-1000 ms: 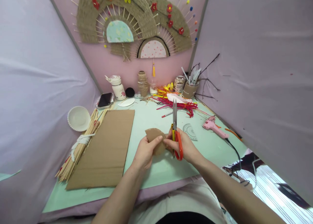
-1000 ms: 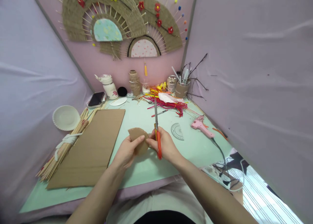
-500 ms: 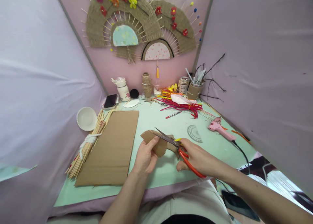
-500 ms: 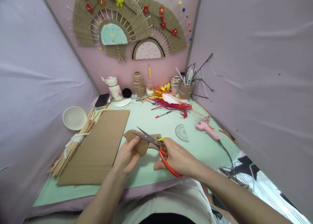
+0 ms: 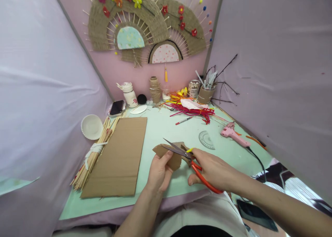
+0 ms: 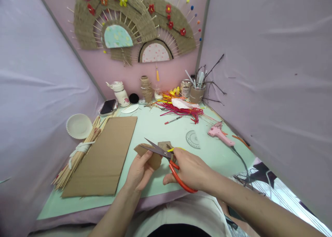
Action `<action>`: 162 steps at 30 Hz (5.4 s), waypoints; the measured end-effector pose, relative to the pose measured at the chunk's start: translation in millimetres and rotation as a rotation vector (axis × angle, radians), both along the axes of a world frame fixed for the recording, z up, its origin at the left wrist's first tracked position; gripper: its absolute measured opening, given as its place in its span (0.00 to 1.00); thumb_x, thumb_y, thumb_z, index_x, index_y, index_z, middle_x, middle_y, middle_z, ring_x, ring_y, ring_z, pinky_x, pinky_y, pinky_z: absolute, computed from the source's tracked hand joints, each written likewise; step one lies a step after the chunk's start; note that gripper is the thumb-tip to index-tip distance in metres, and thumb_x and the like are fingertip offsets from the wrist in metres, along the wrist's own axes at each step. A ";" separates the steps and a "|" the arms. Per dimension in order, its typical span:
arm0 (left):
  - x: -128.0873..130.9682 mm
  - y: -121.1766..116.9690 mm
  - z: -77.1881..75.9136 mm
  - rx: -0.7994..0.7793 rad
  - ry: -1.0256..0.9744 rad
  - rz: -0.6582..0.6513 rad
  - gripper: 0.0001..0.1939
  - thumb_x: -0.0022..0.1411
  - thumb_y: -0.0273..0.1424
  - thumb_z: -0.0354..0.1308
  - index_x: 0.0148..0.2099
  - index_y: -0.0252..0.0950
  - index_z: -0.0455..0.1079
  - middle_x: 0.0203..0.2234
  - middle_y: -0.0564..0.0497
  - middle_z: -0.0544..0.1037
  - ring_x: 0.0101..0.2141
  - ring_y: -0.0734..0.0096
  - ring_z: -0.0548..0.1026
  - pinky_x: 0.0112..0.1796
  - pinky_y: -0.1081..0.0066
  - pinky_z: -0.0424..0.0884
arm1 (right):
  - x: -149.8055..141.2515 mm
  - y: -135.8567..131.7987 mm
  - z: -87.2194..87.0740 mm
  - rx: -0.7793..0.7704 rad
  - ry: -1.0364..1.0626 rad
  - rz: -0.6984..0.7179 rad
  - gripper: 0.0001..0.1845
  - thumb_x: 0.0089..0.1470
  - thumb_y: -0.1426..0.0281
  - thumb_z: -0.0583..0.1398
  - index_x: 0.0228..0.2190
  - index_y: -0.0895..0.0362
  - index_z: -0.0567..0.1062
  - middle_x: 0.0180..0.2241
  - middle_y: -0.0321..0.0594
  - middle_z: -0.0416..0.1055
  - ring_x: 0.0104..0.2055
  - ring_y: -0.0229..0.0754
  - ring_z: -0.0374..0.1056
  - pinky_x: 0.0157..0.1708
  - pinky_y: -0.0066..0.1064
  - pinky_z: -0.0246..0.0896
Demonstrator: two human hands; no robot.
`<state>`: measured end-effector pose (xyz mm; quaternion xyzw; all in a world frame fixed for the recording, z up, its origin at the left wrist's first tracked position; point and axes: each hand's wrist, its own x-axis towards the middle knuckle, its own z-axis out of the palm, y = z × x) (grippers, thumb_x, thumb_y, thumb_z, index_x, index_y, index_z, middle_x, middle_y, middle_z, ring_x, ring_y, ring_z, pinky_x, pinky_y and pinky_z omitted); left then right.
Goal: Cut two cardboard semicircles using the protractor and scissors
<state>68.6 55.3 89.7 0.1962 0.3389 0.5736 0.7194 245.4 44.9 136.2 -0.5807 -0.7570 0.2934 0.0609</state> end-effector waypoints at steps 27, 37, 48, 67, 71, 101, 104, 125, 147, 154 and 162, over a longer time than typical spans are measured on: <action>4.6 -2.8 0.4 0.081 0.028 -0.243 0.18 0.52 0.33 0.68 0.45 0.32 0.76 0.37 0.42 0.80 0.34 0.64 0.77 0.40 0.64 0.72 | 24.1 -13.3 -0.2 -0.146 0.115 -0.050 0.13 0.53 0.62 0.57 0.24 0.52 0.60 0.27 0.38 0.76 0.26 0.42 0.65 0.25 0.29 0.53; 4.4 -1.4 5.3 0.027 0.076 -0.260 0.17 0.50 0.33 0.69 0.43 0.33 0.76 0.36 0.43 0.80 0.32 0.66 0.76 0.36 0.67 0.72 | 24.8 -12.5 -1.3 -0.166 0.177 -0.056 0.16 0.52 0.59 0.59 0.23 0.53 0.59 0.22 0.33 0.64 0.25 0.38 0.59 0.24 0.26 0.50; 7.9 -6.2 1.7 0.036 0.075 -0.306 0.18 0.51 0.34 0.69 0.43 0.31 0.75 0.34 0.43 0.80 0.32 0.65 0.77 0.35 0.68 0.71 | 21.1 -14.8 -0.1 -0.134 0.066 -0.043 0.15 0.53 0.59 0.58 0.23 0.53 0.61 0.23 0.35 0.67 0.23 0.38 0.58 0.24 0.27 0.50; 7.4 7.1 -1.2 -0.184 -0.115 0.020 0.06 0.58 0.22 0.60 0.40 0.29 0.72 0.34 0.44 0.81 0.32 0.68 0.79 0.36 0.69 0.77 | 15.1 -0.9 -16.5 -0.120 0.458 -0.105 0.18 0.56 0.55 0.54 0.24 0.54 0.61 0.21 0.31 0.57 0.23 0.35 0.53 0.23 0.27 0.50; 9.0 8.6 2.8 -0.207 -0.143 0.068 0.04 0.60 0.20 0.57 0.38 0.29 0.72 0.34 0.44 0.81 0.32 0.68 0.79 0.38 0.68 0.77 | 13.1 3.1 -19.2 -0.144 0.470 -0.143 0.21 0.57 0.52 0.52 0.23 0.55 0.64 0.18 0.31 0.60 0.21 0.35 0.55 0.22 0.28 0.50; 6.7 6.8 15.3 -0.204 -0.453 0.292 0.15 0.65 0.16 0.49 0.47 0.35 0.71 0.36 0.49 0.81 0.38 0.72 0.79 0.39 0.75 0.76 | -32.3 -18.0 -30.0 -0.040 0.324 -0.185 0.22 0.46 0.67 0.63 0.42 0.53 0.61 0.41 0.41 0.67 0.42 0.47 0.66 0.35 0.33 0.59; 8.4 6.2 13.4 -0.223 -0.457 0.293 0.15 0.66 0.17 0.48 0.48 0.35 0.71 0.36 0.49 0.81 0.37 0.73 0.80 0.38 0.75 0.76 | -33.1 -18.3 -26.6 -0.052 0.279 -0.186 0.19 0.47 0.64 0.62 0.39 0.53 0.61 0.37 0.40 0.68 0.39 0.47 0.66 0.33 0.34 0.58; 13.8 -0.2 17.3 -0.261 -0.458 0.273 0.17 0.67 0.18 0.47 0.53 0.36 0.69 0.37 0.48 0.82 0.38 0.72 0.80 0.39 0.75 0.77 | -24.0 -24.0 -33.8 0.012 0.213 -0.180 0.14 0.56 0.58 0.56 0.26 0.51 0.58 0.25 0.35 0.70 0.26 0.44 0.63 0.28 0.33 0.53; 16.9 -5.8 7.3 -0.159 -0.334 0.176 0.14 0.64 0.18 0.52 0.46 0.35 0.73 0.41 0.46 0.81 0.41 0.69 0.79 0.43 0.72 0.75 | -14.2 -20.6 -41.2 -0.040 0.401 -0.196 0.17 0.55 0.55 0.56 0.24 0.52 0.58 0.20 0.31 0.61 0.23 0.39 0.56 0.24 0.30 0.50; 10.9 3.9 15.9 -0.226 -0.351 0.309 0.13 0.65 0.18 0.51 0.46 0.33 0.72 0.39 0.47 0.81 0.40 0.71 0.79 0.42 0.73 0.76 | -11.6 -19.3 -31.6 -0.173 0.621 -0.201 0.17 0.58 0.53 0.53 0.29 0.53 0.61 0.26 0.31 0.58 0.28 0.38 0.56 0.29 0.29 0.56; 8.5 4.8 15.8 -0.216 -0.384 0.277 0.13 0.64 0.18 0.51 0.47 0.35 0.71 0.38 0.47 0.81 0.42 0.69 0.79 0.44 0.69 0.76 | -13.1 -31.2 -24.1 -0.266 0.644 -0.168 0.16 0.57 0.56 0.55 0.42 0.53 0.62 0.31 0.33 0.60 0.33 0.40 0.60 0.32 0.31 0.59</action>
